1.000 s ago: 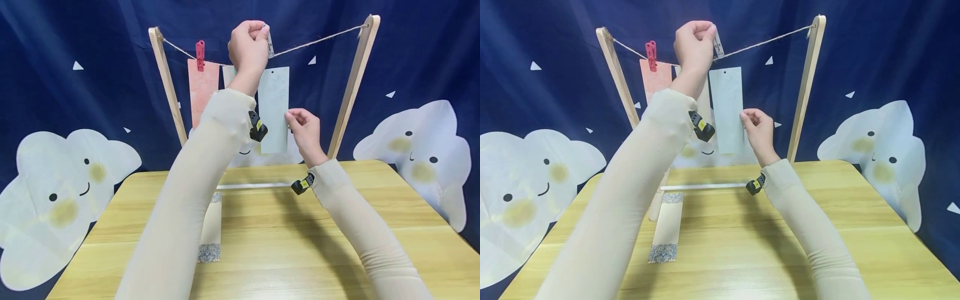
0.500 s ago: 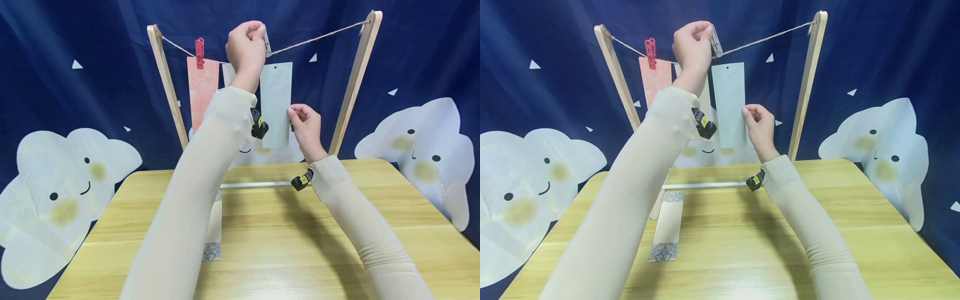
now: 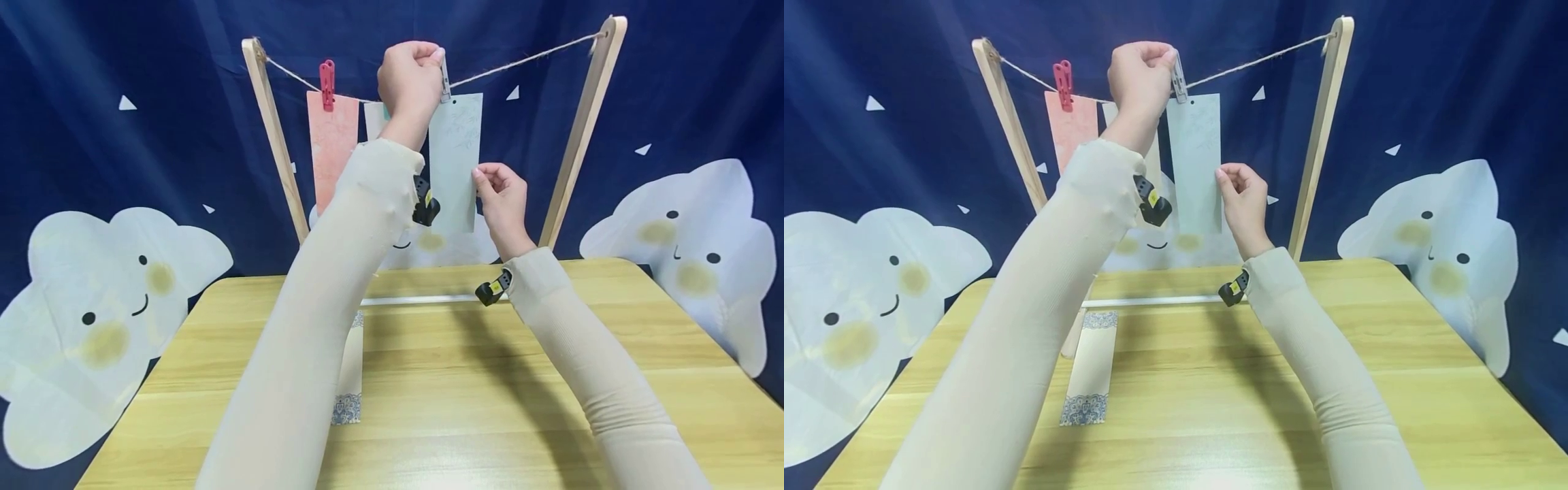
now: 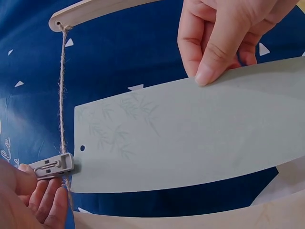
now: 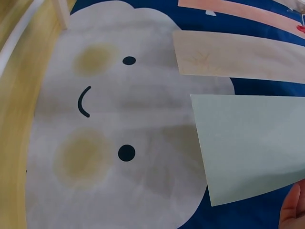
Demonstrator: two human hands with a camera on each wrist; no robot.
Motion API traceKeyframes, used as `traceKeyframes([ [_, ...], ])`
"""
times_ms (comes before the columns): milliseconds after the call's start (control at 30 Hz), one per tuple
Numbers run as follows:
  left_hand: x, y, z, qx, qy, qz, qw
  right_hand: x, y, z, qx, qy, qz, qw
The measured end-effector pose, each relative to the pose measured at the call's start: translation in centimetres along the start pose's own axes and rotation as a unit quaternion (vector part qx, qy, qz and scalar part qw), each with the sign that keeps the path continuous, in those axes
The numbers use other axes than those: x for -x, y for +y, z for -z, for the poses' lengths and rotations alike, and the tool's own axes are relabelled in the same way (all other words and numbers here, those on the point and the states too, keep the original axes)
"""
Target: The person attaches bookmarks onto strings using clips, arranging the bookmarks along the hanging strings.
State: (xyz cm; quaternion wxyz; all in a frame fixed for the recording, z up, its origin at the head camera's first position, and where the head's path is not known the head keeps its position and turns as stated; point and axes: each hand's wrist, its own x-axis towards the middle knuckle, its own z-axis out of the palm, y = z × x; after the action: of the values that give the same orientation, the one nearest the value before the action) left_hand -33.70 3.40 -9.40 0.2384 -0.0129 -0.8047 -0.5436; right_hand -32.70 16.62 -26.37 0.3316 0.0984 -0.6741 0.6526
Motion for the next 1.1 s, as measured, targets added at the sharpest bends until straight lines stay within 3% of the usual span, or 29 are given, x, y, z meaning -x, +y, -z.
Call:
traceKeyframes([
  [333,0.0,-0.2,0.1,-0.006,-0.017,0.007,0.9998,-0.3,-0.1,-0.2,-0.020,-0.001,-0.001,0.9998],
  [700,0.3,-0.2,0.0,-0.015,-0.032,0.020,0.9992,0.7,-2.7,-0.5,-0.030,-0.005,-0.005,0.9995],
  [1100,0.2,-0.4,0.2,-0.014,-0.044,0.028,0.9985,-0.2,-0.4,-0.5,-0.014,-0.003,-0.001,0.9999],
])
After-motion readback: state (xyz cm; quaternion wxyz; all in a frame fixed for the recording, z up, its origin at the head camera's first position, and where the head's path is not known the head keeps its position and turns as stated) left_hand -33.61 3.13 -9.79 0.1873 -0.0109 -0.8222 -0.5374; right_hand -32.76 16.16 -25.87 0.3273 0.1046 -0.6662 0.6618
